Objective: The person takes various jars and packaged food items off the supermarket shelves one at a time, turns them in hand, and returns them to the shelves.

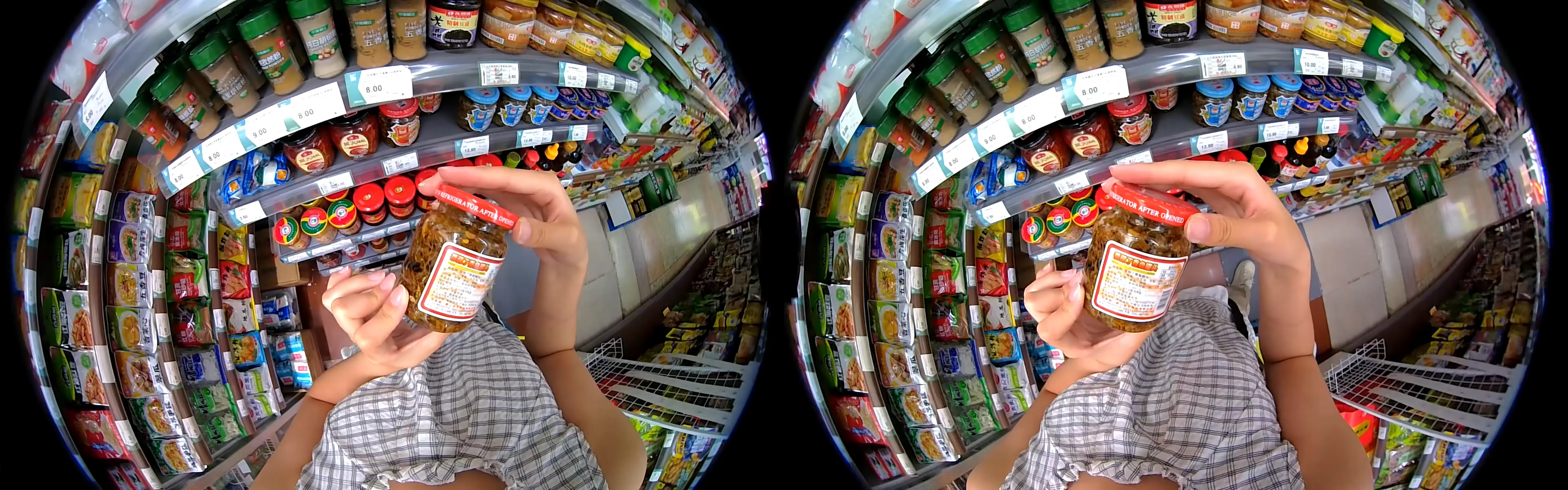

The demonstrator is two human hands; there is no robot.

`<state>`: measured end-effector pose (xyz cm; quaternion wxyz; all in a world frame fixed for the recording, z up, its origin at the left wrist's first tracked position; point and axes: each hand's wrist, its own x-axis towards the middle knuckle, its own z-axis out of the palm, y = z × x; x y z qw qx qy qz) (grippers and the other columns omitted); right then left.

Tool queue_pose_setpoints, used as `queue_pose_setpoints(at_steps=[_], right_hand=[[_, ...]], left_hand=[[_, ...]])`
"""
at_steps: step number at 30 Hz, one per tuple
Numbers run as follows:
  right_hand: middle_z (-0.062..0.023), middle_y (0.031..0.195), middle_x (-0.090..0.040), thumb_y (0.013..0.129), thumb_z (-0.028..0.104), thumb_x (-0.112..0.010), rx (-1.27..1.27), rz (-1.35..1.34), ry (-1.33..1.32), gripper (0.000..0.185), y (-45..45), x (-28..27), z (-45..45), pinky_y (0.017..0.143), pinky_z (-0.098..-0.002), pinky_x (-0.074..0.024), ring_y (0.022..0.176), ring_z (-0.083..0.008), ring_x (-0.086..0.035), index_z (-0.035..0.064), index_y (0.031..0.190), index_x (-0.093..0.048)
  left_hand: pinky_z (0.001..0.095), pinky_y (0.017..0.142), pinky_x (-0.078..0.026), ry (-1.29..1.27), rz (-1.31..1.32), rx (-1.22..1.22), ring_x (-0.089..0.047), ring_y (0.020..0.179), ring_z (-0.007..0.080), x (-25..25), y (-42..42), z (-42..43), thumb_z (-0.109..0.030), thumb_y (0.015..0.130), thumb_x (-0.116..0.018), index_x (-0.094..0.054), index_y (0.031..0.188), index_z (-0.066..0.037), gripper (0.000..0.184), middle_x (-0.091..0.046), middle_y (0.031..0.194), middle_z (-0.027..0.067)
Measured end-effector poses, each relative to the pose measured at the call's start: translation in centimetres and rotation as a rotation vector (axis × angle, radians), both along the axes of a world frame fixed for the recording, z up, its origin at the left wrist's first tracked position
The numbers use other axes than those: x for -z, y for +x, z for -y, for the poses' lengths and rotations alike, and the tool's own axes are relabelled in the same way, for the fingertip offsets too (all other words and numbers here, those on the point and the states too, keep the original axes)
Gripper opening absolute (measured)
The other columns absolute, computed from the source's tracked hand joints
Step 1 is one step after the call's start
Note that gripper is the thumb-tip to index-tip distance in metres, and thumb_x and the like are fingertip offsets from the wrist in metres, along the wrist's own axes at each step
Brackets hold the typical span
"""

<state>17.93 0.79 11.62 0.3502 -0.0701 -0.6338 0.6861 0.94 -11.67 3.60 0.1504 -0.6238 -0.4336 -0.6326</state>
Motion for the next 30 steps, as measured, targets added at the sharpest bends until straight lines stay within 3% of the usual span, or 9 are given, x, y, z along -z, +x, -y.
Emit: queue_pose_setpoints(at_steps=[12,15,30], right_hand=[[-0.0213,0.135,-0.055,0.085,0.044,-0.069,-0.027,0.002,0.064,0.071,0.1,0.25,-0.32,0.108,-0.0377,-0.039,0.125,-0.0275,-0.054,-0.0085,0.13,-0.055],[-0.033,0.132,-0.052,0.086,0.045,-0.068,-0.037,0.005,0.066,0.079,0.08,0.12,-0.36,0.109,-0.0473,-0.0371,0.126,-0.0391,-0.051,-0.0145,0.133,-0.046],[-0.0326,0.129,-0.054,0.085,0.044,-0.069,-0.025,0.001,0.077,0.079,0.3,0.36,-0.27,0.108,-0.0476,-0.0375,0.125,-0.0386,-0.052,-0.0145,0.132,-0.047]], left_hand=[[0.0469,0.099,-0.031,0.011,0.015,0.019,-0.051,0.102,0.0219,0.26,-0.1,0.27,-0.041,0.056,-0.09,-0.051,0.122,-0.016,0.081,-0.051,0.11,0.0021],[0.0468,0.099,-0.031,0.007,0.009,0.034,-0.051,0.102,0.022,0.17,-0.26,0.34,-0.041,0.056,-0.09,-0.051,0.123,-0.016,0.082,-0.051,0.111,0.0019],[0.0471,0.099,-0.031,0.0,0.01,0.064,-0.05,0.103,0.0217,0.43,-0.28,0.52,-0.041,0.055,-0.091,-0.05,0.126,-0.016,0.086,-0.051,0.114,0.001]])
